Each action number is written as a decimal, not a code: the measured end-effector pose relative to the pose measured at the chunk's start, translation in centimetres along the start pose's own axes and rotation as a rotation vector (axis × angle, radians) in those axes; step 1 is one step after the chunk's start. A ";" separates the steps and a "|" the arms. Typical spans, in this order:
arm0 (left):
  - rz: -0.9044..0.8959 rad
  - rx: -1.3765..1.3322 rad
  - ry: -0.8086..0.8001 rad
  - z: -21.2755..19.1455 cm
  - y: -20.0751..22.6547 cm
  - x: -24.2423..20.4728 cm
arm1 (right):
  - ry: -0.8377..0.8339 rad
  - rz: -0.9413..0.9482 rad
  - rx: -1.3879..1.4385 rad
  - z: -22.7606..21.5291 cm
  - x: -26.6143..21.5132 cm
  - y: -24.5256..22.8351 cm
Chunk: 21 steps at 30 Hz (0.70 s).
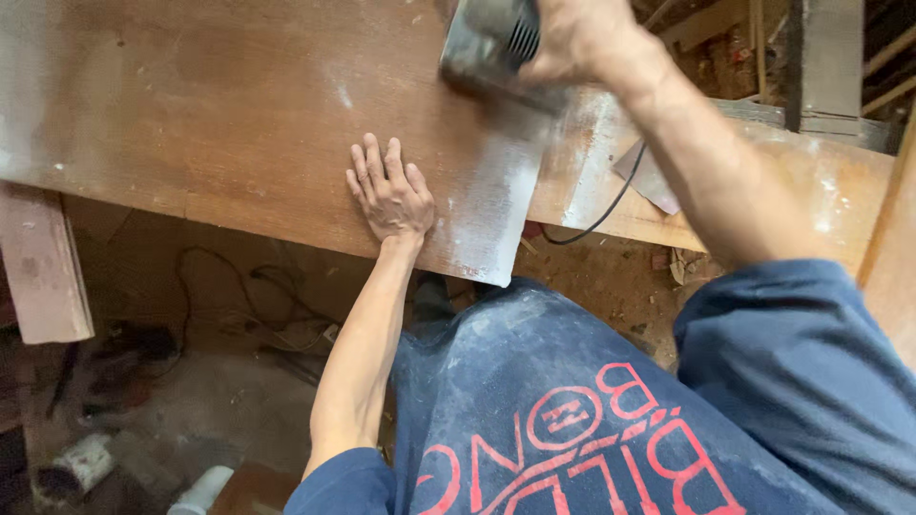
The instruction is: The person uses an electric sander to smooth the surface of a rectangular wooden board placed on a workbench. The person moves the sander back and forth across the board, occasionally repositioning the board to access different areas.
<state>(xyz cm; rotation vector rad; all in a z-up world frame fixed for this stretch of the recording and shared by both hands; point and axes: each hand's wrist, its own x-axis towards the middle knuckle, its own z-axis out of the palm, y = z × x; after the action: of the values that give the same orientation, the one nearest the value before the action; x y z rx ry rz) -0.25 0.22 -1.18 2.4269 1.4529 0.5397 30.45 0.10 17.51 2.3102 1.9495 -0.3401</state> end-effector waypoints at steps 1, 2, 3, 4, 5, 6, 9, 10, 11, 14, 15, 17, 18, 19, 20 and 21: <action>0.010 0.000 0.004 0.1 -0.2 0.1 | -0.017 0.026 0.047 0.5 -0.8 -1.2; 0.020 0.000 0.007 0.2 -0.2 0.1 | -0.033 0.051 0.094 0.9 -1.7 -2.5; 0.013 -0.021 0.010 0.4 -0.3 0.1 | -0.100 0.117 0.200 1.4 -3.1 -3.5; 0.007 -0.042 0.012 0.4 -0.4 0.1 | -0.165 0.181 0.307 1.8 -4.7 -4.6; 0.000 -0.061 0.012 0.4 -0.6 -0.1 | -0.106 0.160 0.326 2.2 -5.7 -5.9; -0.014 -0.102 0.025 0.5 -0.6 -0.3 | -0.046 0.137 0.345 2.5 -6.5 -6.9; -0.022 -0.166 0.056 0.5 -0.7 -0.3 | -0.087 0.234 0.335 3.0 -9.1 -9.7; -0.010 -0.152 0.062 0.4 -0.6 -0.2 | -0.083 0.269 0.336 3.0 -9.4 -10.5; -0.002 -0.136 0.067 0.3 -0.6 -0.3 | -0.083 0.302 0.340 3.0 -9.6 -11.1; 0.001 -0.104 0.057 -0.1 -0.3 0.0 | -0.032 0.434 0.498 2.7 -9.1 -11.7; 0.001 -0.100 0.060 -0.2 -0.2 0.0 | 0.004 0.459 0.519 2.6 -8.7 -11.5; 0.007 -0.090 0.063 -0.3 -0.1 0.0 | 0.077 0.514 0.565 2.5 -7.0 -10.3; -0.006 -0.096 0.062 -0.4 0.0 0.0 | 0.087 0.567 0.606 2.7 -6.3 -9.8; -0.011 -0.101 0.058 -0.5 0.0 0.0 | 0.098 0.626 0.651 2.9 -5.4 -9.2; -0.016 -0.107 0.054 -0.6 0.1 -0.1 | 0.110 0.686 0.696 3.1 -4.5 -8.4; -0.012 -0.098 0.052 -0.7 0.1 0.0 | 0.192 0.709 0.686 3.4 -3.4 -7.6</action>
<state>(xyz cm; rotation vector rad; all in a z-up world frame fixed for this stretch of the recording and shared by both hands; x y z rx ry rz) -0.47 0.20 -0.52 2.3436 1.4250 0.6604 22.05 -2.59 15.50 3.3578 1.0023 -0.8186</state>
